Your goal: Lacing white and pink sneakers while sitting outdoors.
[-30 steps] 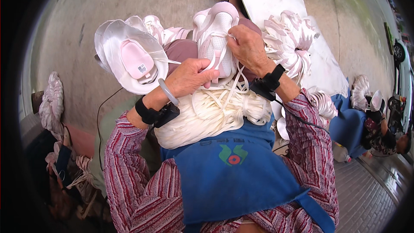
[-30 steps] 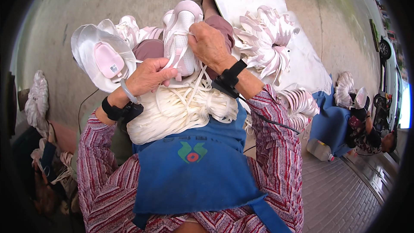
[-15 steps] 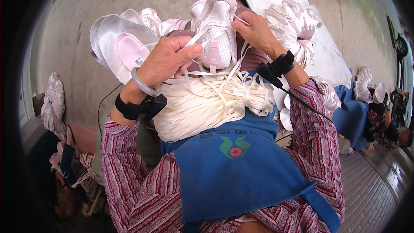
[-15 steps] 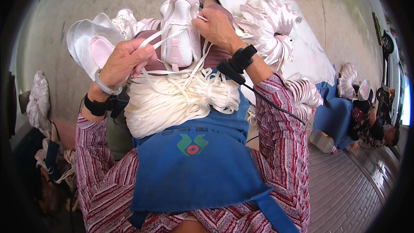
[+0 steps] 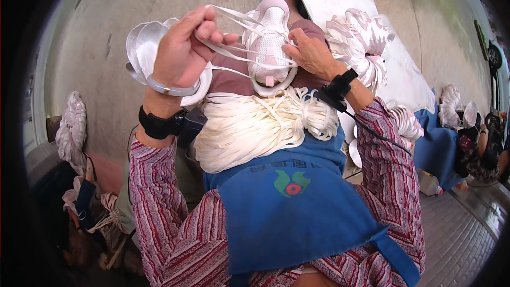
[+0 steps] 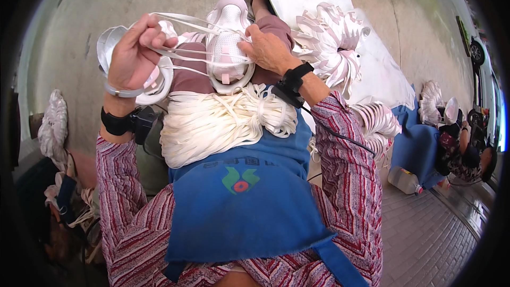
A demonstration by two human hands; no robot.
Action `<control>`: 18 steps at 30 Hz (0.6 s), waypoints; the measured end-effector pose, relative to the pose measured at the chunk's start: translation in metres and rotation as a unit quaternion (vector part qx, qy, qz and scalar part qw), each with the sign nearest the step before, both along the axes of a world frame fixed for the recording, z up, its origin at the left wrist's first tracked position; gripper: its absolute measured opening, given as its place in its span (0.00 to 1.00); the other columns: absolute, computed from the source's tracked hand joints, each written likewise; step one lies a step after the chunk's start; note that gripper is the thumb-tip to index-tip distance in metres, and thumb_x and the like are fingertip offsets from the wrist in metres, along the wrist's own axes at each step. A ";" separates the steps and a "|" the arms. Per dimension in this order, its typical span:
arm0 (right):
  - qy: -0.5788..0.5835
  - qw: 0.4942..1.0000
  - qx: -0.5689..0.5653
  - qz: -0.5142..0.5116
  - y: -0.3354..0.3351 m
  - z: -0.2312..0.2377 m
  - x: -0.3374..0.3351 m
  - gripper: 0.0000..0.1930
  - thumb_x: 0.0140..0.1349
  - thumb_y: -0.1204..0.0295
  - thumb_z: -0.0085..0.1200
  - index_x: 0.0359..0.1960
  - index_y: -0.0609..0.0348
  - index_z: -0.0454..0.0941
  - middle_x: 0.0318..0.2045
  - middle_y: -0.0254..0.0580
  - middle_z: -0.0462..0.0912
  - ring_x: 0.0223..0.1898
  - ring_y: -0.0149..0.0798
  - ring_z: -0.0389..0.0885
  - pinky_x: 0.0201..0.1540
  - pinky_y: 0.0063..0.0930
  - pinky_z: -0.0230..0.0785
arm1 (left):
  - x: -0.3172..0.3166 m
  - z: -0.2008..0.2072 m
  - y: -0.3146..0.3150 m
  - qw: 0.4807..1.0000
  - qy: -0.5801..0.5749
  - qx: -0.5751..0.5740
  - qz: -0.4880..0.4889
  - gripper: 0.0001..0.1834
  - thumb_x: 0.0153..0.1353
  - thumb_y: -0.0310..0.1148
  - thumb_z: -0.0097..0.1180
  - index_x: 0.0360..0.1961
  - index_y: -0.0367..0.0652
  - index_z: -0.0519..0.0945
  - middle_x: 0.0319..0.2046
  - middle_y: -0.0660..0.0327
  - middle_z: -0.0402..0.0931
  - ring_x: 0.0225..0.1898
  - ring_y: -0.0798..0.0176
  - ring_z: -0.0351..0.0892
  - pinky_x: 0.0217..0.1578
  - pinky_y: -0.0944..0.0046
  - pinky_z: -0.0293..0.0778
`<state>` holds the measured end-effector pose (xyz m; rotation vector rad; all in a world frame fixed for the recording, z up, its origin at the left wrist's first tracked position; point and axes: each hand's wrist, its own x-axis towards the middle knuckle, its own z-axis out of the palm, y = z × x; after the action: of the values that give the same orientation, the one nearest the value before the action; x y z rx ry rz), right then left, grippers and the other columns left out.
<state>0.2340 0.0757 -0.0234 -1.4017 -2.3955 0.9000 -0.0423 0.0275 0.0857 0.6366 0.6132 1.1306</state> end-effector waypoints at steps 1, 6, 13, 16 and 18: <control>0.003 1.000 0.006 -0.001 0.001 -0.002 0.004 0.20 0.62 0.60 0.49 0.46 0.65 0.68 0.27 0.62 0.80 0.32 0.59 0.81 0.40 0.46 0.71 | -0.004 0.004 0.001 1.000 0.003 0.006 -0.001 0.13 0.72 0.36 0.37 0.39 0.38 0.70 0.19 0.70 0.62 0.30 0.70 0.71 0.51 0.59 0.73; 0.202 0.966 -0.135 -0.092 -0.001 0.036 0.032 0.15 0.62 0.61 0.53 0.35 0.63 0.78 0.21 0.33 0.76 0.22 0.26 0.71 0.26 0.25 0.66 | -0.014 0.010 -0.003 0.997 -0.016 -0.031 0.065 0.11 0.72 0.34 0.38 0.39 0.38 0.70 0.21 0.71 0.64 0.30 0.70 0.71 0.51 0.59 0.72; 0.526 0.751 -0.263 -0.299 0.001 0.065 0.063 0.18 0.71 0.61 0.37 0.35 0.64 0.73 0.13 0.23 0.55 0.18 0.24 0.62 0.26 0.26 0.66 | 0.005 0.019 -0.002 0.997 -0.024 -0.052 0.045 0.10 0.71 0.34 0.41 0.36 0.40 0.70 0.16 0.73 0.59 0.22 0.73 0.64 0.46 0.63 0.72; 0.694 0.546 -0.293 -0.366 -0.002 0.103 0.065 0.21 0.74 0.58 0.31 0.39 0.65 0.70 0.13 0.24 0.54 0.16 0.27 0.56 0.26 0.27 0.65 | 0.011 0.019 -0.004 0.996 -0.025 -0.065 0.048 0.10 0.71 0.33 0.41 0.36 0.39 0.70 0.14 0.74 0.57 0.20 0.74 0.62 0.45 0.64 0.73; 0.756 0.519 -0.323 -0.235 -0.007 0.113 0.097 0.21 0.74 0.58 0.31 0.39 0.64 0.71 0.13 0.24 0.52 0.15 0.26 0.54 0.23 0.24 0.61 | 0.018 0.017 -0.001 0.997 -0.052 -0.051 0.026 0.09 0.70 0.32 0.42 0.36 0.38 0.70 0.16 0.71 0.61 0.22 0.72 0.66 0.49 0.61 0.74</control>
<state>0.3307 0.0683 0.0899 -0.5674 -0.2978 1.7599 -0.0247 0.0265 0.1024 0.4740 0.5969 1.1669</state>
